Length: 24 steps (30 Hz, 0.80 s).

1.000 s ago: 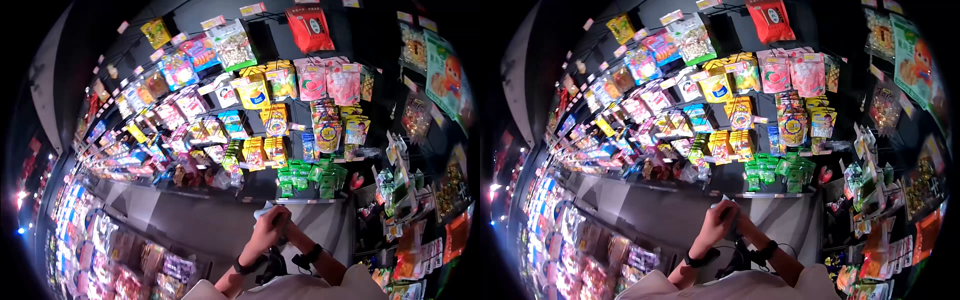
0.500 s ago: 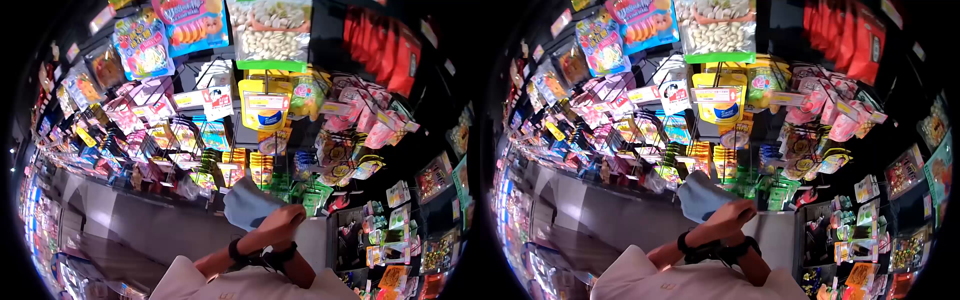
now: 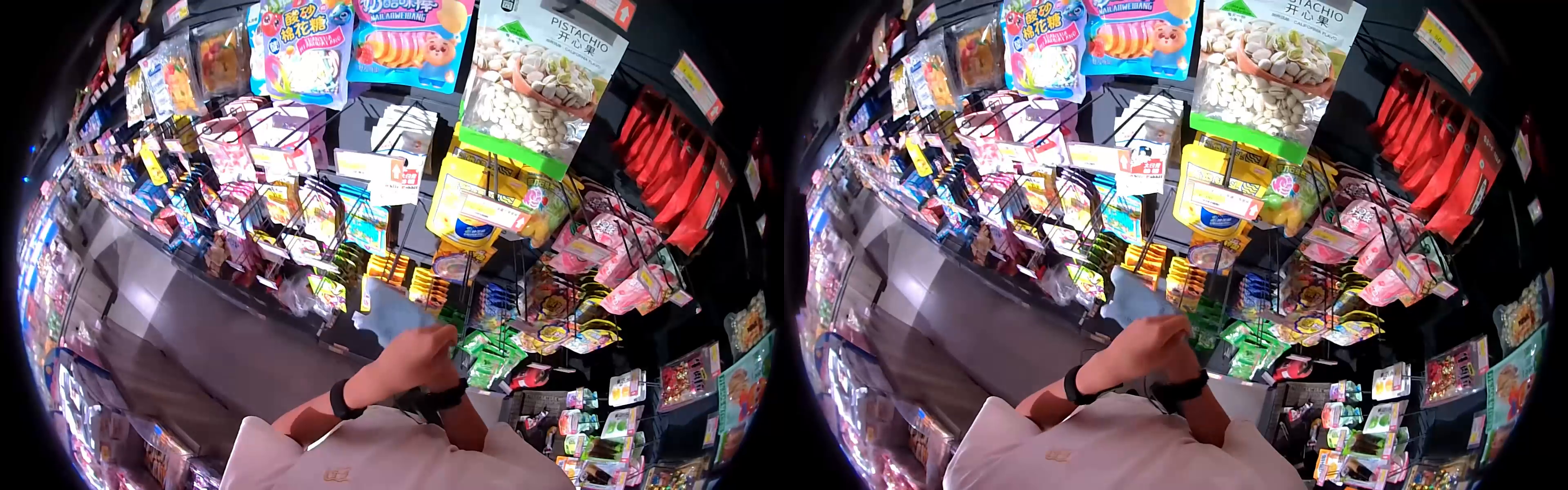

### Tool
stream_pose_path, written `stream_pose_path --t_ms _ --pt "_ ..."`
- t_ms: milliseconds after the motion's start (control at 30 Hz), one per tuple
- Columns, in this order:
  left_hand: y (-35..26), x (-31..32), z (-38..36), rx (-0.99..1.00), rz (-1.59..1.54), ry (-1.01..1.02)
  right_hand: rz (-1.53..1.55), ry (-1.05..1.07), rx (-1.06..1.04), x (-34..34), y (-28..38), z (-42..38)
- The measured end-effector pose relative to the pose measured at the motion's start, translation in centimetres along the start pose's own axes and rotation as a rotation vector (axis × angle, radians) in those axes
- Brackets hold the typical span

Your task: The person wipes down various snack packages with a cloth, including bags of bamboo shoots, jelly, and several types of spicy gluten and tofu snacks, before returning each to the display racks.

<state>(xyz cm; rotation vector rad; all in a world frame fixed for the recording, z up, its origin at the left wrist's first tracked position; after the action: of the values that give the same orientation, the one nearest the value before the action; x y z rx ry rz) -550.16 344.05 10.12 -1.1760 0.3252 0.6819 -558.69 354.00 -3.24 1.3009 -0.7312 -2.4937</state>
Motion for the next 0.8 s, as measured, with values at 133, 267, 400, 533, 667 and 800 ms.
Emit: stream_pose_path --t_ms 133,267,400,533,667,800 --pt "-2.5 -0.1 0.0 0.047 0.034 0.286 -0.062 0.034 -0.618 -10.1 4.1 -1.6" --pt "-0.5 -2.9 4.8 0.253 0.221 -0.057 -0.045 -0.234 -0.099 -20.0 5.0 -9.7" --pt "10.0 -4.8 14.7 -0.006 0.253 -0.422 -0.113 -0.455 0.185 -25.0 7.9 -16.6" --pt "16.7 -4.1 21.5 -0.08 -0.529 -0.461 -0.181 -0.625 0.328 -27.0 11.3 -21.4" --pt "18.2 -2.8 23.2 -0.16 -0.681 -0.245 -0.207 -0.726 0.398 -27.8 13.3 -23.7" --pt "15.7 -2.0 20.6 -0.045 -0.467 -0.253 -0.227 -0.763 0.42 -27.8 14.0 -24.3"
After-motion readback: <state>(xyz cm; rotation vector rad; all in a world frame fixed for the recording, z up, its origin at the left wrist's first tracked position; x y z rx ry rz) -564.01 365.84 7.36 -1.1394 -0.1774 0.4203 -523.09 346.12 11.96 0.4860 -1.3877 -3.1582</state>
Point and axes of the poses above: each hand's wrist, its own z-axis towards the middle knuckle, its own x-axis out of the palm, y = z × x, the point moved 5 cm from there along z, towards the middle knuckle, and after that the axes turned 5 degrees about -x, right-handed, at the moved point
